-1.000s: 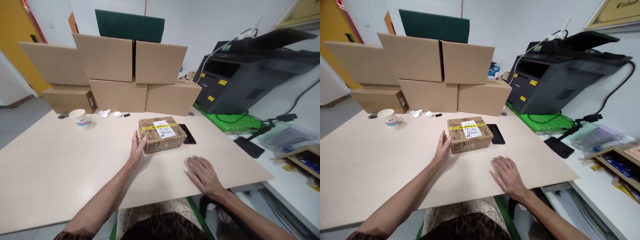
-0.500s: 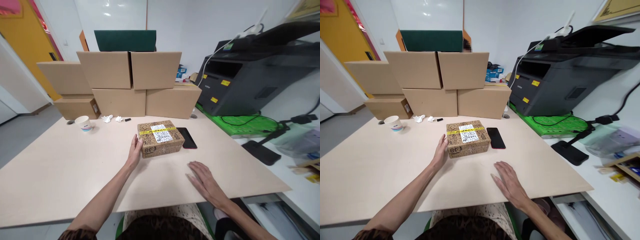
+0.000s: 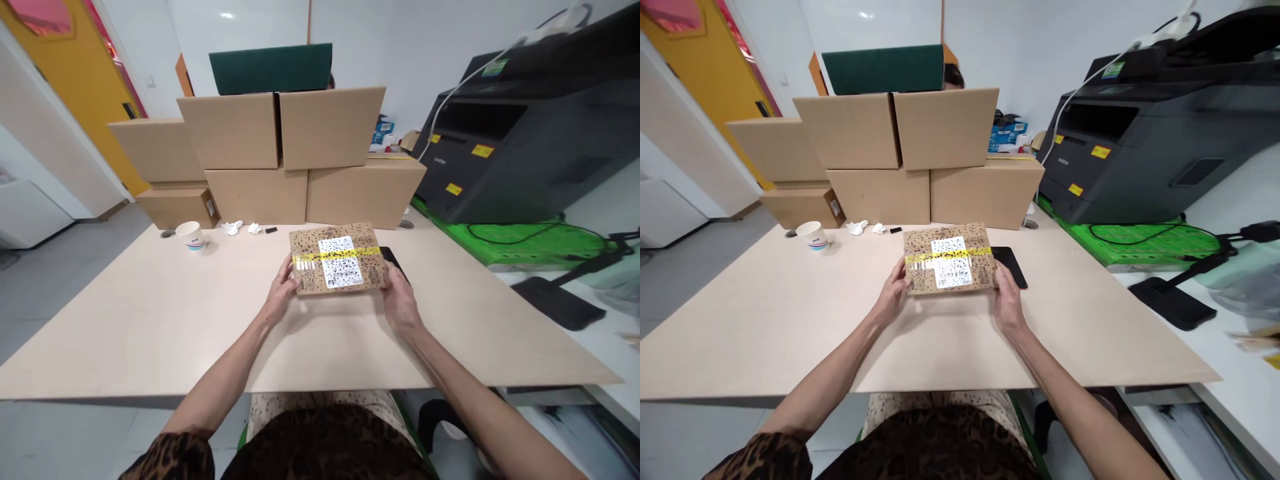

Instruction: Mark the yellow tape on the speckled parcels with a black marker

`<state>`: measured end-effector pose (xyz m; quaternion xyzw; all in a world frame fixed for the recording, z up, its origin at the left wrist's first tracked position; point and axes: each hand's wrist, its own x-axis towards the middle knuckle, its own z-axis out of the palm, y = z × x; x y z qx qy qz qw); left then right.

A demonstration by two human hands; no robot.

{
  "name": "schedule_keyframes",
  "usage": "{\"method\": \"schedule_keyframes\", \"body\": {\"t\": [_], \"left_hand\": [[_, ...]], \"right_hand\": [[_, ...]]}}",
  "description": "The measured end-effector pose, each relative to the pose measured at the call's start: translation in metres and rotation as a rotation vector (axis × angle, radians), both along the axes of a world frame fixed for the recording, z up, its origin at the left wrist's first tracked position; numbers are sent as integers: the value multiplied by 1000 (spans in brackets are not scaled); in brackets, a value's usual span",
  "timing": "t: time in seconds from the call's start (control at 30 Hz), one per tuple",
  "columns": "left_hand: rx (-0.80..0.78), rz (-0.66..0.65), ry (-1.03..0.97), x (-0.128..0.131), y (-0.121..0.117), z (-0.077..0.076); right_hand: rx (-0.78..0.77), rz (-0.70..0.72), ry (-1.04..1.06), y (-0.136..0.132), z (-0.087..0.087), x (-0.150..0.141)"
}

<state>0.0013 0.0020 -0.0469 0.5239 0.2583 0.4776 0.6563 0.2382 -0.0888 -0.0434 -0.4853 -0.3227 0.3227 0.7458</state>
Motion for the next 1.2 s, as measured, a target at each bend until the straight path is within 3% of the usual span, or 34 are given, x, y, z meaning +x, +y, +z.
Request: {"method": "schedule_keyframes", "body": {"t": [0.17,0.4,0.67,0.87,1.03,1.2], "left_hand": [[182,93,-98,-14,-1,16],[97,114,11,-12,-7,24],[85,245,-151,-16,2,36],[-119,308,-95,0,2,30],[-184,213,-28,-5,0,21],[-223,153,5,-19,-5,13]], "right_hand": [[55,12,131,-1,-4,-10],[-7,113,78,-5,-17,-15],[80,68,232,13,-14,-15],[80,87,328,26,-10,-13],[85,39,387,25,-15,-12],[-53,90,384,18,-22,-7]]}}
